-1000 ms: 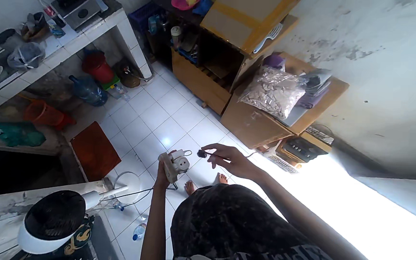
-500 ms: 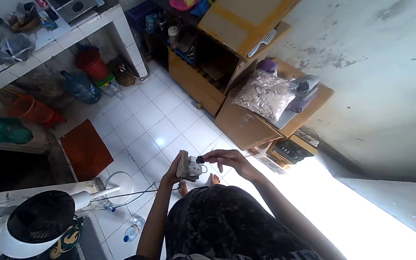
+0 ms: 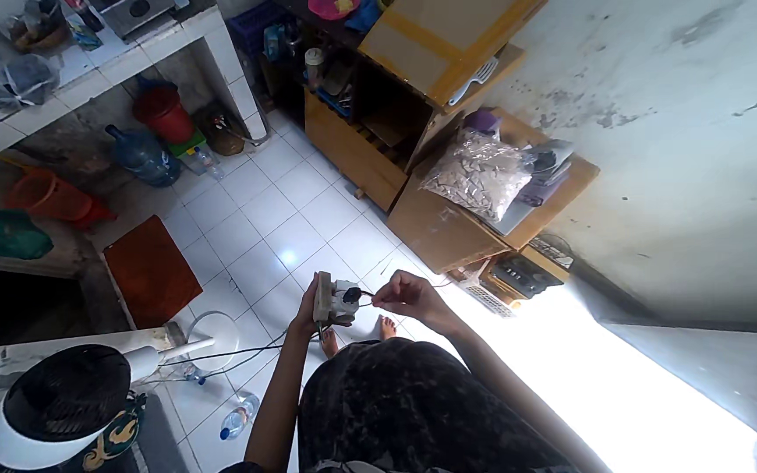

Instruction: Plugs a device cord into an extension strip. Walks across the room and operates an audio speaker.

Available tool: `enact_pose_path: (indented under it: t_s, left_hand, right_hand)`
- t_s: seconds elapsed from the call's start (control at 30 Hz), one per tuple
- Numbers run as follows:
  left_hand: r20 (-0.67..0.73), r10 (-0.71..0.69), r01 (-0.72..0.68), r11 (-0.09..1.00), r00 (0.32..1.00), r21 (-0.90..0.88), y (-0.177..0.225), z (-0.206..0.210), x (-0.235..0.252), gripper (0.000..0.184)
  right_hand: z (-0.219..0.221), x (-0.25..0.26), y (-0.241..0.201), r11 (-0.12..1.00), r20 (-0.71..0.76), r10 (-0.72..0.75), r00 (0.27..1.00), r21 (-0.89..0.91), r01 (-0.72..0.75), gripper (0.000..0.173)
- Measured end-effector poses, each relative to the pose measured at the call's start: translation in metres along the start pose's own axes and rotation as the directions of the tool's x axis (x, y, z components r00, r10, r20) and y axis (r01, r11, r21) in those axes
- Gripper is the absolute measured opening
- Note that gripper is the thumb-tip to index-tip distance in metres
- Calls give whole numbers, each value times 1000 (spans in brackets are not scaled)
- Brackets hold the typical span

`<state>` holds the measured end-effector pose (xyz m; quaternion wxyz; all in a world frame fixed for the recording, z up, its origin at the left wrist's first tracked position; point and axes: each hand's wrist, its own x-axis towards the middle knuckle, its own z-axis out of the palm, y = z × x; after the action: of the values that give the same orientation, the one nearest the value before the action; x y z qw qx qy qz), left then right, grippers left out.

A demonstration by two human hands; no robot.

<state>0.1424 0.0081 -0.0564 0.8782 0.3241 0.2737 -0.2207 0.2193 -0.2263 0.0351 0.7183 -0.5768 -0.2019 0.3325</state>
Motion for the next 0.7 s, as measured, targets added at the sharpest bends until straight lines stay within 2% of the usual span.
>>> enact_pose_path:
  t_s: [0.1, 0.17, 0.23, 0.33, 0.47, 0.53, 0.63, 0.7]
  left_hand:
    - [-8, 33, -33, 999, 999, 0, 5, 0, -6, 80]
    - [-22, 64, -64, 998, 998, 18, 10, 3, -11, 78]
    - [-14, 95, -95, 994, 995, 47, 13, 7, -16, 75]
    - [-6, 153, -151, 983, 988, 106, 19, 16, -24, 69]
    - [-84, 236, -219, 960, 968, 175, 26, 32, -34, 62]
    - [-108, 258, -228, 946, 960, 233, 28, 35, -36, 60]
    - [-108, 319, -274, 913, 942, 303, 28, 34, -37, 59]
    - [-95, 388, -327, 865, 917, 380, 25, 32, -37, 57]
  right_hand:
    - [0, -2, -7, 974, -29, 121, 992, -191, -124, 33]
    - [0, 0, -10, 910, -13, 199, 980, -368, -189, 44]
    - [1, 3, -8, 830, 37, 220, 975, -532, -167, 48]
    - [13, 6, -5, 728, 64, 133, 989, -683, -54, 35]
    - [22, 11, -4, 614, 40, 64, 997, -789, -8, 29]
    - [21, 12, -3, 591, 31, 28, 999, -807, 8, 28]
    - [18, 12, 1, 635, 44, -20, 999, -771, 47, 26]
    - [20, 12, 1, 667, 41, 6, 999, -745, 27, 27]
